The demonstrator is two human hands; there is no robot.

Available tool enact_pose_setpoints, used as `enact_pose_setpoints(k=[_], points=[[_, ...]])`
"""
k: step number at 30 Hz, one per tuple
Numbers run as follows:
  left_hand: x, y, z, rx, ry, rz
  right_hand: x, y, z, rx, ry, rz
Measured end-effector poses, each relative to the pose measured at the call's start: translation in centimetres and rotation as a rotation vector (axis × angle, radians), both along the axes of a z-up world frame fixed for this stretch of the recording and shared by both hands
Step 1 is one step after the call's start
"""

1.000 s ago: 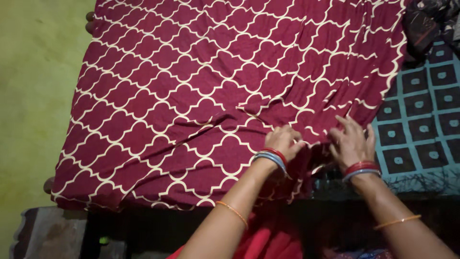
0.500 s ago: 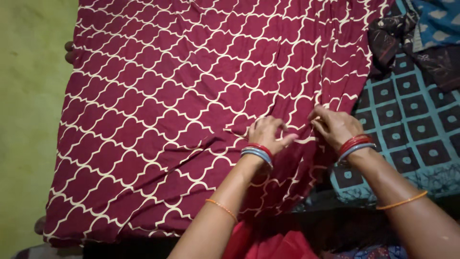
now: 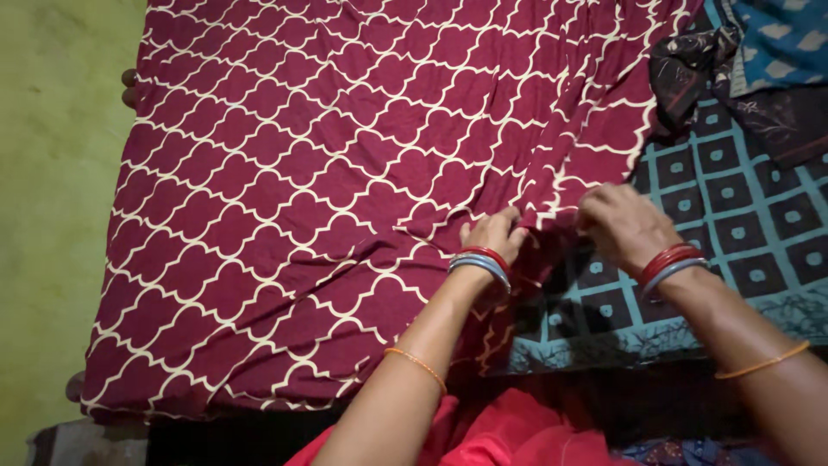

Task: The person smooths and folds a maroon patterned bed sheet on a bed. They repeatedly press and align the fabric, then fold it into a compact stack. Other folded textiles are visible nearby.

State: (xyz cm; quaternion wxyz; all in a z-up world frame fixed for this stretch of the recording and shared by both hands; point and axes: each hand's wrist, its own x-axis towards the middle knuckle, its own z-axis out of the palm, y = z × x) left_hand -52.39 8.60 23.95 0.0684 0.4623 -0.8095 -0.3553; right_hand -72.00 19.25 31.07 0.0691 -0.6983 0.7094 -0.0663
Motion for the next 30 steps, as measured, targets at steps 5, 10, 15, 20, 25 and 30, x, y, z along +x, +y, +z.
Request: enact_pose_setpoints(k=[5,10,15,20,25,30], points=[[-1.2,1.0,1.3,-0.004,0.011,0.078,1.8,0.9,-2.4,0.015,0.21,0.172],[-1.8,2.1,2.9,-0.015,0.037,0.15,3.0,1.3,-3.5,-0.023,0.22,0.065],[-2.1,2.1,4.1,-0.034,0.031,0.255,1.2,0.8,-1.8,-0.138,0.068,0.03],[-2.1,2.7,5.4,-0.14,-0.043,0.279,-1.5,1.3,2.4,-0.399,-0.01,0.12],[-2.8,4.2,7.0,-0.126,-0.09,0.012,-3.0,1.8,4.5,-0.543,-0.056,0.195],[-4.5,6.8,7.9,-0.087,-0.218,0.076,-3.8,2.3,2.6,-0.208,-0.431,-0.035]])
